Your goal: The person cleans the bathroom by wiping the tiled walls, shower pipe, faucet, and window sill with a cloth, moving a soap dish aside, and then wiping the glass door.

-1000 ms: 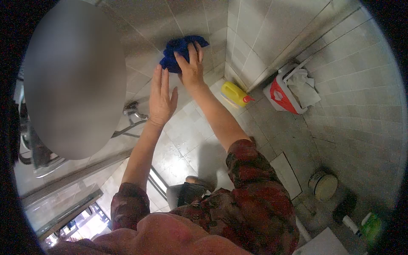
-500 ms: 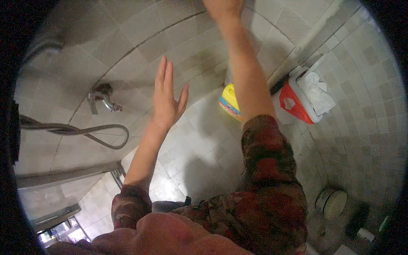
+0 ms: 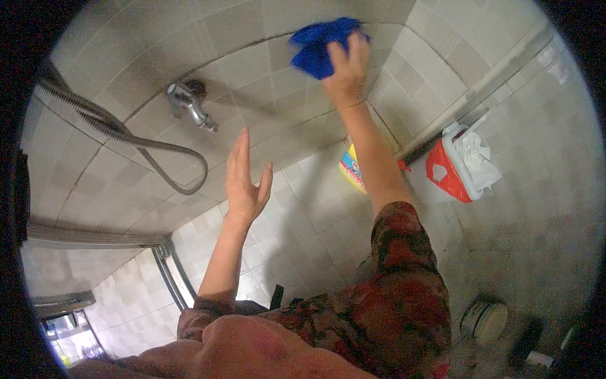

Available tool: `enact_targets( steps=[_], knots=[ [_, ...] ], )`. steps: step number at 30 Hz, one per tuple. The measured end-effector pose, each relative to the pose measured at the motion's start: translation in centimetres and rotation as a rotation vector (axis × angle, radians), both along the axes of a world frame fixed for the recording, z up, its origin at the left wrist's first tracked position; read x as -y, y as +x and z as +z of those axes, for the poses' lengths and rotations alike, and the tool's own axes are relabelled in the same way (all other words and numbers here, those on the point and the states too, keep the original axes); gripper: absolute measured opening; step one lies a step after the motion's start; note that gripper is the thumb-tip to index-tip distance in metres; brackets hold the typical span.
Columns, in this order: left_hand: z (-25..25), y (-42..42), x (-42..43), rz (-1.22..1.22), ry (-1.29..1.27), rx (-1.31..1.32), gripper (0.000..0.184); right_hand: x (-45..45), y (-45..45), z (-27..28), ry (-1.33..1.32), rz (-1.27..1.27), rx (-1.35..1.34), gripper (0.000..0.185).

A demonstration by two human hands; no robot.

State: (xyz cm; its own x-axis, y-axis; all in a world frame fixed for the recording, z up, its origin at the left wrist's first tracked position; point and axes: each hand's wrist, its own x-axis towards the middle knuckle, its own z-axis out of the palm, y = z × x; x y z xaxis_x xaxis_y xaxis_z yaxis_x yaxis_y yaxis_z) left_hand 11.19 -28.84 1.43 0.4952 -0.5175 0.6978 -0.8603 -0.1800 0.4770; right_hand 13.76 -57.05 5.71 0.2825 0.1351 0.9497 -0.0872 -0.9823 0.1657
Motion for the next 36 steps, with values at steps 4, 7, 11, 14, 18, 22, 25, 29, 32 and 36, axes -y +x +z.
enact_targets(
  steps=[4, 7, 11, 14, 18, 22, 25, 29, 32, 36],
  knots=[
    [-0.2, 0.7, -0.5, 0.047, -0.074, -0.007, 0.070, -6.1, 2.9, 1.7, 0.469, -0.034, 0.214, 0.058],
    [-0.3, 0.6, -0.2, 0.056, -0.119, -0.081, 0.068, -10.9, 2.8, 1.9, 0.204, 0.083, 0.069, 0.059],
    [-0.2, 0.2, 0.6, 0.025, -0.128, -0.089, 0.066, -4.2, 1.8, 1.8, -0.173, 0.075, 0.072, 0.031],
    [-0.1, -0.3, 0.3, 0.036, -0.124, -0.067, 0.067, -0.7, 1.6, 1.2, 0.039, 0.147, 0.191, 0.027],
    [0.2, -0.1, -0.2, 0.058, -0.126, -0.050, 0.062, -5.8, 2.0, 1.0, 0.261, -0.024, 0.177, 0.027],
    [-0.2, 0.0, 0.0, 0.053, -0.100, -0.157, 0.062, -9.1, 1.7, 1.2, -0.005, 0.155, 0.008, 0.022],
    [-0.6, -0.1, -0.1, 0.057, -0.091, -0.156, 0.062, -2.6, 0.3, 2.2, -0.141, 0.070, -0.005, 0.027],
    [-0.4, -0.1, 0.1, 0.043, -0.111, -0.094, 0.061, 7.4, -1.3, 0.1, 0.363, -0.085, 0.116, 0.046],
    [-1.2, 0.1, 0.6, 0.054, -0.076, -0.095, 0.060, 3.4, 0.0, 0.5, 0.423, -0.229, 0.103, 0.041],
    [-2.4, 0.4, 2.2, 0.040, -0.068, -0.212, 0.060, -3.8, 0.6, 0.2, -0.060, 0.016, 0.049, 0.030]
  ],
)
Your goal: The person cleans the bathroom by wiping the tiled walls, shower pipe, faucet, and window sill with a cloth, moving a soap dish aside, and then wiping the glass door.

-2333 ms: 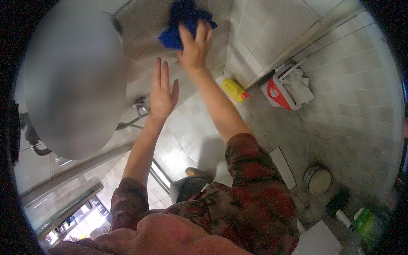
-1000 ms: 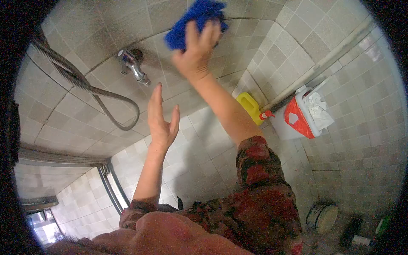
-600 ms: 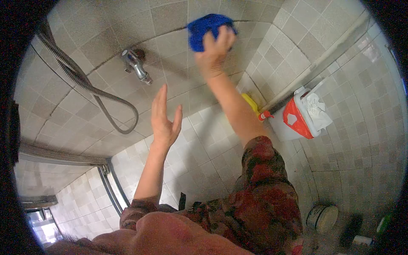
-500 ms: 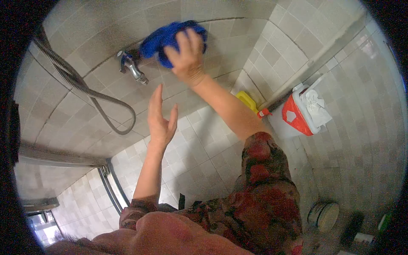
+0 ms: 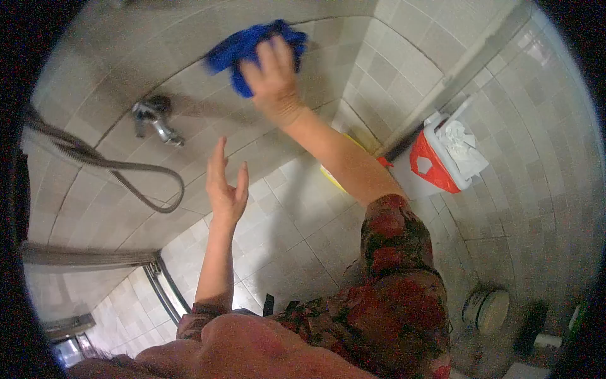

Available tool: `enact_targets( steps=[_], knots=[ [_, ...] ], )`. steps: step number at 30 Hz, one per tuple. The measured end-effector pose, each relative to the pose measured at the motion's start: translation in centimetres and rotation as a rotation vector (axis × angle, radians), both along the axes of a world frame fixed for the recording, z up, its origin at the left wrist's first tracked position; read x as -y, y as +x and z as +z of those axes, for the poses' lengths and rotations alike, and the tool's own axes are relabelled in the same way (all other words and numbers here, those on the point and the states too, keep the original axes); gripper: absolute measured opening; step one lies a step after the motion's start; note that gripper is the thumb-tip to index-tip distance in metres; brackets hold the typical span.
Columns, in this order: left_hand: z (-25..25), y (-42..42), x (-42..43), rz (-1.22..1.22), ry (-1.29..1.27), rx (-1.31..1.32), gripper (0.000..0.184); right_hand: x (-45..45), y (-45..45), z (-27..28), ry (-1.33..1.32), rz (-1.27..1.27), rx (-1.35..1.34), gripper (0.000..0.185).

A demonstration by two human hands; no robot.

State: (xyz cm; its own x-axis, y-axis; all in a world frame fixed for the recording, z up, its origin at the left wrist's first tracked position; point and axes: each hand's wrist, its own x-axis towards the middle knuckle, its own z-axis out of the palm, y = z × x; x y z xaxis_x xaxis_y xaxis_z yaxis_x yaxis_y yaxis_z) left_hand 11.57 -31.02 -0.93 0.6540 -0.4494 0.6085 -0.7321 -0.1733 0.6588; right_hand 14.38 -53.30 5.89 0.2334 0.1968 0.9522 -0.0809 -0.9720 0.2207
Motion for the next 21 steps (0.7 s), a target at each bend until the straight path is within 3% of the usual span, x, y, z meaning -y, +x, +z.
enact_targets(
  steps=[2, 3, 8, 10, 14, 16, 19, 21],
  knots=[
    [-0.3, -0.1, 1.0, -0.019, 0.018, 0.013, 0.059, 2.5, -0.7, 0.9, -0.122, 0.109, -0.062, 0.024],
    [-0.5, -0.2, 1.1, -0.019, 0.034, 0.021, 0.059, 5.8, -0.7, 0.3, -0.132, 0.040, -0.014, 0.027],
    [-0.3, -0.6, 1.2, -0.034, 0.027, 0.077, 0.062, 12.4, -1.6, 0.6, 0.251, -0.115, 0.120, 0.046],
    [0.0, -0.5, 0.7, -0.023, 0.022, 0.092, 0.061, 11.1, -0.7, 1.0, 0.418, -0.131, 0.245, 0.050],
    [-0.1, -0.1, 0.4, 0.017, 0.001, 0.079, 0.059, 3.5, -0.5, 0.9, 0.546, -0.233, 0.170, 0.050],
    [0.2, 0.1, 0.1, 0.077, -0.009, 0.092, 0.057, -0.3, -0.6, 0.8, 0.252, 0.024, -0.011, 0.045],
    [0.9, 0.0, -0.1, 0.059, -0.020, 0.064, 0.058, -4.0, 1.3, 2.1, 0.080, 0.238, 0.008, 0.033],
    [1.7, 0.0, -0.5, 0.043, -0.047, 0.106, 0.057, -6.0, 2.0, 4.4, 0.066, 0.250, 0.029, 0.025]
  ],
)
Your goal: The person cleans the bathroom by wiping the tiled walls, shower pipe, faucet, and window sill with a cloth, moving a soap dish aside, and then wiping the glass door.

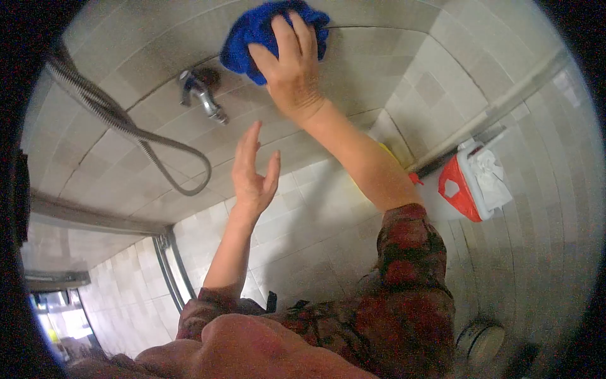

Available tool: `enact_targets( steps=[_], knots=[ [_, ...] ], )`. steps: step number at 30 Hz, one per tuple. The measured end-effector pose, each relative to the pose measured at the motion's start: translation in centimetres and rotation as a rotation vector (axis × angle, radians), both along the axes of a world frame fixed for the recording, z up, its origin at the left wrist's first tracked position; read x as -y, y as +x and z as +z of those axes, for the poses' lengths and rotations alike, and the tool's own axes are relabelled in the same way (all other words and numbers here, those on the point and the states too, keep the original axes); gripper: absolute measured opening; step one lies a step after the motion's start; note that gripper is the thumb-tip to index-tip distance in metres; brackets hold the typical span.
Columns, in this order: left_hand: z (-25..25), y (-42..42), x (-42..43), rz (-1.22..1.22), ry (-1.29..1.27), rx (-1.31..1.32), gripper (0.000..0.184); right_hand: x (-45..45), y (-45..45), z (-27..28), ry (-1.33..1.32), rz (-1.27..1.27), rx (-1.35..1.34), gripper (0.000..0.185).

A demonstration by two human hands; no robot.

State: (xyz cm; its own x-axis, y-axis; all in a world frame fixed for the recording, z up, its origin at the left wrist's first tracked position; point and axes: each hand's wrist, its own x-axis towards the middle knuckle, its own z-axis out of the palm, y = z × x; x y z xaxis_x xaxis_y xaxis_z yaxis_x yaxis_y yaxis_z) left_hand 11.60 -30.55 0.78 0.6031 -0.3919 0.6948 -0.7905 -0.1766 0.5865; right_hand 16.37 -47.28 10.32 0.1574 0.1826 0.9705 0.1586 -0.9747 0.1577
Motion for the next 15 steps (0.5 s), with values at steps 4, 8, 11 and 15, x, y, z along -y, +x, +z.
enact_targets(
  steps=[4, 8, 11, 15],
  knots=[
    [1.3, 0.4, -1.0, 0.002, -0.087, -0.008, 0.061, -2.5, 1.1, 0.8, -0.069, -0.017, 0.112, 0.017],
    [2.2, 0.8, -2.6, 0.054, -0.127, 0.026, 0.060, 0.5, -0.7, -6.7, -0.252, -0.011, -0.111, 0.019],
    [3.0, 0.9, -4.2, 0.052, -0.152, 0.015, 0.059, 1.5, -3.3, -7.3, -0.290, 0.018, -0.370, 0.031],
    [3.4, 1.6, -5.6, 0.070, -0.181, 0.013, 0.056, -1.2, -2.6, 0.0, -0.081, 0.022, -0.151, 0.034]
  ],
)
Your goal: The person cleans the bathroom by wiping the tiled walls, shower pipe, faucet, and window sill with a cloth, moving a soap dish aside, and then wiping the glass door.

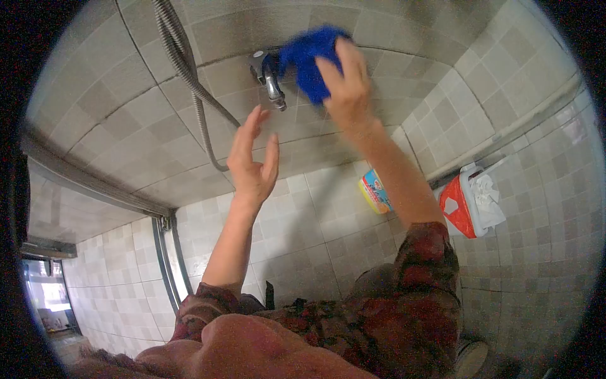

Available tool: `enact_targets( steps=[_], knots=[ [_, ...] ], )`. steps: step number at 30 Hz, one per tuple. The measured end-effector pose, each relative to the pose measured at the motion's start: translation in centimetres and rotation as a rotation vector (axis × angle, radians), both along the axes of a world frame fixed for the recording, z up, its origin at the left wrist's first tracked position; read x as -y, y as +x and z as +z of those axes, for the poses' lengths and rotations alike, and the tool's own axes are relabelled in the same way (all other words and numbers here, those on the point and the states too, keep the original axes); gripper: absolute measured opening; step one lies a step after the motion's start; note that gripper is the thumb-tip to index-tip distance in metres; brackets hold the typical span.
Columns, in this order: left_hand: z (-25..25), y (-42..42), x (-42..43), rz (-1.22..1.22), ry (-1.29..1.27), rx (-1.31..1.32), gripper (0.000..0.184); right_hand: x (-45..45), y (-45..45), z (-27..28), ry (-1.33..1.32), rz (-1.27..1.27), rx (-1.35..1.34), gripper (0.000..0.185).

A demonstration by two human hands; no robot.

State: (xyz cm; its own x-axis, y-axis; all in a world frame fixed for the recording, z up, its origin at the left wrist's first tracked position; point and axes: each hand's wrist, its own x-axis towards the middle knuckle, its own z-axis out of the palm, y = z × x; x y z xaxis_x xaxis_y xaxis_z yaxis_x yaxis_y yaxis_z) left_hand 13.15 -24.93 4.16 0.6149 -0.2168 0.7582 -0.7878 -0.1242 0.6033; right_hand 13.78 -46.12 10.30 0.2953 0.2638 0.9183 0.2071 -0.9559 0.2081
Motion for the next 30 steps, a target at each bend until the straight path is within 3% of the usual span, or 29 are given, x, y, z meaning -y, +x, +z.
enact_targets(
  steps=[5, 8, 10, 13, 15, 20, 21, 23, 26, 29, 30],
  knots=[
    [0.8, 0.6, -1.1, 0.097, 0.083, 0.028, 0.057, -6.4, 3.4, 10.1, -0.123, 0.128, 0.088, 0.039],
    [-0.5, 2.0, -1.7, 0.152, 0.051, 0.030, 0.061, -9.5, 5.1, 11.1, -0.245, 0.183, 0.156, 0.020],
    [-1.0, 2.9, -1.9, 0.276, -0.017, 0.023, 0.065, -10.6, 5.4, 11.5, -0.368, 0.235, 0.109, 0.018],
    [-1.0, 3.6, -2.8, 0.248, -0.105, -0.073, 0.064, -8.9, 4.8, 11.5, -0.406, 0.334, -0.022, 0.021],
    [-0.3, 3.5, -3.7, 0.267, -0.102, -0.066, 0.064, -5.7, 3.8, 9.8, -0.397, 0.218, -0.090, 0.037],
    [0.1, 4.0, -5.4, 0.269, -0.089, -0.086, 0.061, 1.7, 0.2, 1.6, -0.183, -0.072, -0.131, 0.037],
    [0.1, 3.9, -5.6, 0.269, -0.091, -0.086, 0.061, 1.7, -0.7, 1.0, -0.185, -0.071, -0.131, 0.037],
    [0.0, 4.1, -5.8, 0.253, -0.101, -0.082, 0.060, 1.4, -2.3, 0.2, 0.230, -0.021, -0.228, 0.040],
    [-0.3, 4.0, -5.7, 0.252, -0.094, -0.086, 0.059, -3.3, -5.1, 0.0, 0.397, -0.002, -0.266, 0.046],
    [0.2, 3.7, -5.0, 0.249, -0.120, -0.099, 0.060, -7.8, -3.6, -0.9, 0.276, 0.290, -0.476, 0.050],
    [0.4, 3.7, -4.8, 0.244, -0.123, -0.096, 0.060, -9.2, -2.8, -1.5, 0.216, 0.173, -0.409, 0.046]
  ],
)
